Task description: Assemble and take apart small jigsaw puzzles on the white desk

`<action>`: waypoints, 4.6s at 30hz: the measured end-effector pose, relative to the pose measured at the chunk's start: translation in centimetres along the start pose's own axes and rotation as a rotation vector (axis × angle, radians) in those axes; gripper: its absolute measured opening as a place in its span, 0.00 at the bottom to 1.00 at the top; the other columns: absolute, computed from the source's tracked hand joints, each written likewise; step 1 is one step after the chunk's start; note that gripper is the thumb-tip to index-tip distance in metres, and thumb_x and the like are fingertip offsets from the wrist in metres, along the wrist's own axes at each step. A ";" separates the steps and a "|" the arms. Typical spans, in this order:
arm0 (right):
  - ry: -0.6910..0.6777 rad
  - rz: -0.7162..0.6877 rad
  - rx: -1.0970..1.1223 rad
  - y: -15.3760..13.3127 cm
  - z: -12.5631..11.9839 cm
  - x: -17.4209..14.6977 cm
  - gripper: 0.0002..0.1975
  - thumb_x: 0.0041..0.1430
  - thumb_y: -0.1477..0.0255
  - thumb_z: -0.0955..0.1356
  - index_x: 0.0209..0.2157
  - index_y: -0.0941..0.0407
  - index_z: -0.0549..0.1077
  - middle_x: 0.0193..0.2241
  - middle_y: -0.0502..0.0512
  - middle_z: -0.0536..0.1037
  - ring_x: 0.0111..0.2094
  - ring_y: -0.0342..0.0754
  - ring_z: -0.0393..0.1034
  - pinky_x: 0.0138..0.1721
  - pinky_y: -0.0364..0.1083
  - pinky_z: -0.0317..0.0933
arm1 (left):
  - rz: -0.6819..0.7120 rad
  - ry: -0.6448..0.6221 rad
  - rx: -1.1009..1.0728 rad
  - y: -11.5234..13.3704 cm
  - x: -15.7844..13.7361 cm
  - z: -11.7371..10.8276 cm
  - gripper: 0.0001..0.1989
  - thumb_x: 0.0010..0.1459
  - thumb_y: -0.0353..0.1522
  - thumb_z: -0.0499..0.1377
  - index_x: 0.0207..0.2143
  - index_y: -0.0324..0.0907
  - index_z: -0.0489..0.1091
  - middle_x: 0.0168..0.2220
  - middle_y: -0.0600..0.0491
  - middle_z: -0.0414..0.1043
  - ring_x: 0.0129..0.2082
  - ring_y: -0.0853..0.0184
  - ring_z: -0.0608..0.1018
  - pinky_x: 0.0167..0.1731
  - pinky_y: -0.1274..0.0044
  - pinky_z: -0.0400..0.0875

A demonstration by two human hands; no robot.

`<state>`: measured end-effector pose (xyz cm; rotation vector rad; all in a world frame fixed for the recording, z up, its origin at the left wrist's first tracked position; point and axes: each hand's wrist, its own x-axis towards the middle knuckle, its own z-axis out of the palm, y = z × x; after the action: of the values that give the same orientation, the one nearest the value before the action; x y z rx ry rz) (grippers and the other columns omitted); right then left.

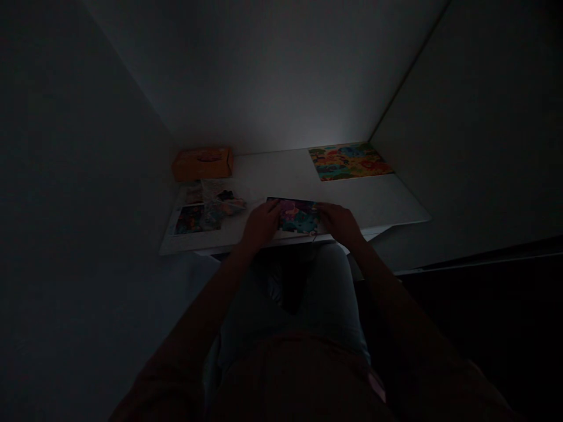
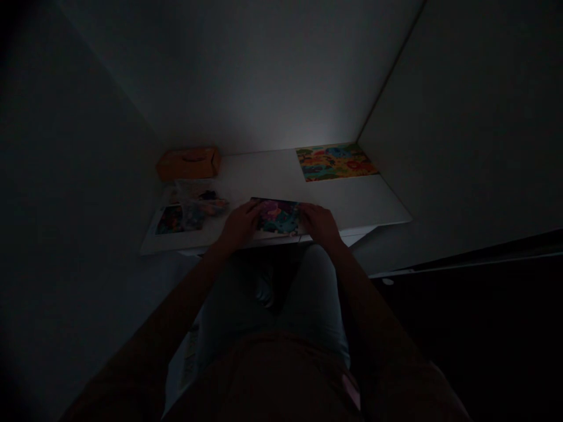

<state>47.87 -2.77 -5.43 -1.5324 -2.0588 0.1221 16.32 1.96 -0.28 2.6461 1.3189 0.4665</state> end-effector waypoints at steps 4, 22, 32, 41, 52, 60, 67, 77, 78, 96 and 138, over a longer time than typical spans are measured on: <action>-0.061 -0.079 -0.090 -0.2 0.8 -1.5 0.26 0.81 0.60 0.65 0.71 0.57 0.74 0.72 0.65 0.68 0.73 0.60 0.66 0.72 0.62 0.66 | 0.005 -0.005 0.048 1.8 -1.9 2.2 0.35 0.76 0.43 0.63 0.76 0.35 0.66 0.79 0.32 0.57 0.79 0.41 0.62 0.77 0.51 0.60; -0.153 0.042 -0.363 -4.9 1.1 -3.5 0.44 0.71 0.48 0.75 0.80 0.51 0.64 0.73 0.62 0.65 0.67 0.67 0.61 0.65 0.62 0.62 | 0.114 -0.091 0.058 0.0 0.4 3.4 0.47 0.70 0.59 0.64 0.77 0.40 0.62 0.81 0.39 0.55 0.82 0.43 0.55 0.82 0.50 0.47; -0.144 0.018 -0.321 -5.8 2.6 -3.4 0.40 0.73 0.53 0.74 0.79 0.47 0.66 0.72 0.64 0.66 0.69 0.68 0.59 0.68 0.65 0.60 | 0.232 -0.040 0.078 2.1 -1.3 3.7 0.47 0.73 0.55 0.62 0.81 0.37 0.56 0.81 0.36 0.55 0.81 0.48 0.60 0.78 0.55 0.56; -0.103 -0.080 -0.291 -3.4 2.0 -4.1 0.32 0.74 0.67 0.74 0.76 0.41 0.71 0.73 0.55 0.67 0.69 0.62 0.62 0.70 0.62 0.59 | 0.161 0.050 0.016 2.8 -2.6 5.0 0.27 0.78 0.42 0.63 0.72 0.43 0.71 0.74 0.43 0.70 0.73 0.54 0.74 0.74 0.58 0.64; -0.068 -0.115 -0.273 -3.9 1.3 -4.0 0.36 0.70 0.79 0.73 0.73 0.37 0.74 0.66 0.52 0.74 0.58 0.57 0.64 0.59 0.55 0.60 | 0.320 0.087 -0.008 0.4 -1.2 4.4 0.16 0.75 0.40 0.67 0.62 0.53 0.82 0.61 0.49 0.83 0.59 0.55 0.84 0.57 0.62 0.76; -0.095 -0.036 -0.186 -3.8 0.4 -2.8 0.21 0.76 0.71 0.73 0.66 0.44 0.81 0.59 0.55 0.78 0.56 0.55 0.70 0.57 0.53 0.61 | 0.359 0.081 -0.049 0.4 1.4 4.7 0.12 0.78 0.39 0.64 0.57 0.46 0.83 0.61 0.46 0.82 0.59 0.58 0.84 0.53 0.68 0.78; -0.179 0.021 -0.102 -3.9 -1.3 0.1 0.18 0.84 0.64 0.64 0.64 0.51 0.82 0.53 0.59 0.81 0.52 0.53 0.76 0.52 0.49 0.68 | 0.188 0.072 -0.176 1.4 2.9 4.1 0.13 0.80 0.37 0.60 0.58 0.45 0.82 0.53 0.48 0.82 0.51 0.61 0.84 0.53 0.72 0.78; -0.253 0.113 0.010 -2.8 -0.8 6.2 0.15 0.80 0.69 0.67 0.59 0.54 0.83 0.51 0.57 0.84 0.49 0.51 0.80 0.51 0.45 0.70 | -0.079 0.157 -0.118 1.0 4.8 3.4 0.15 0.78 0.43 0.62 0.56 0.53 0.85 0.52 0.46 0.73 0.40 0.62 0.80 0.38 0.72 0.74; -0.267 0.107 0.014 -2.6 -0.7 6.7 0.14 0.79 0.70 0.67 0.58 0.54 0.83 0.51 0.57 0.84 0.49 0.51 0.81 0.52 0.45 0.70 | -0.083 0.155 -0.112 1.0 4.8 3.5 0.15 0.78 0.44 0.62 0.57 0.53 0.85 0.52 0.46 0.73 0.41 0.62 0.80 0.37 0.72 0.74; -0.173 -0.112 0.131 -0.5 3.3 4.2 0.32 0.74 0.63 0.69 0.74 0.57 0.72 0.70 0.69 0.64 0.65 0.56 0.70 0.71 0.57 0.67 | 0.002 0.066 0.000 3.5 -3.0 4.0 0.45 0.68 0.57 0.68 0.76 0.40 0.66 0.75 0.34 0.65 0.75 0.43 0.67 0.75 0.52 0.60; -0.191 -0.019 0.040 -3.5 0.1 6.4 0.12 0.78 0.73 0.70 0.57 0.55 0.83 0.51 0.58 0.81 0.49 0.49 0.77 0.49 0.43 0.66 | -0.100 0.169 -0.113 0.0 2.4 2.5 0.10 0.76 0.35 0.65 0.54 0.47 0.85 0.54 0.45 0.79 0.57 0.56 0.79 0.54 0.69 0.75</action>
<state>43.70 1.85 -1.68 -1.5270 -2.2035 0.3108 18.49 3.89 -2.15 2.4817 1.4179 0.7411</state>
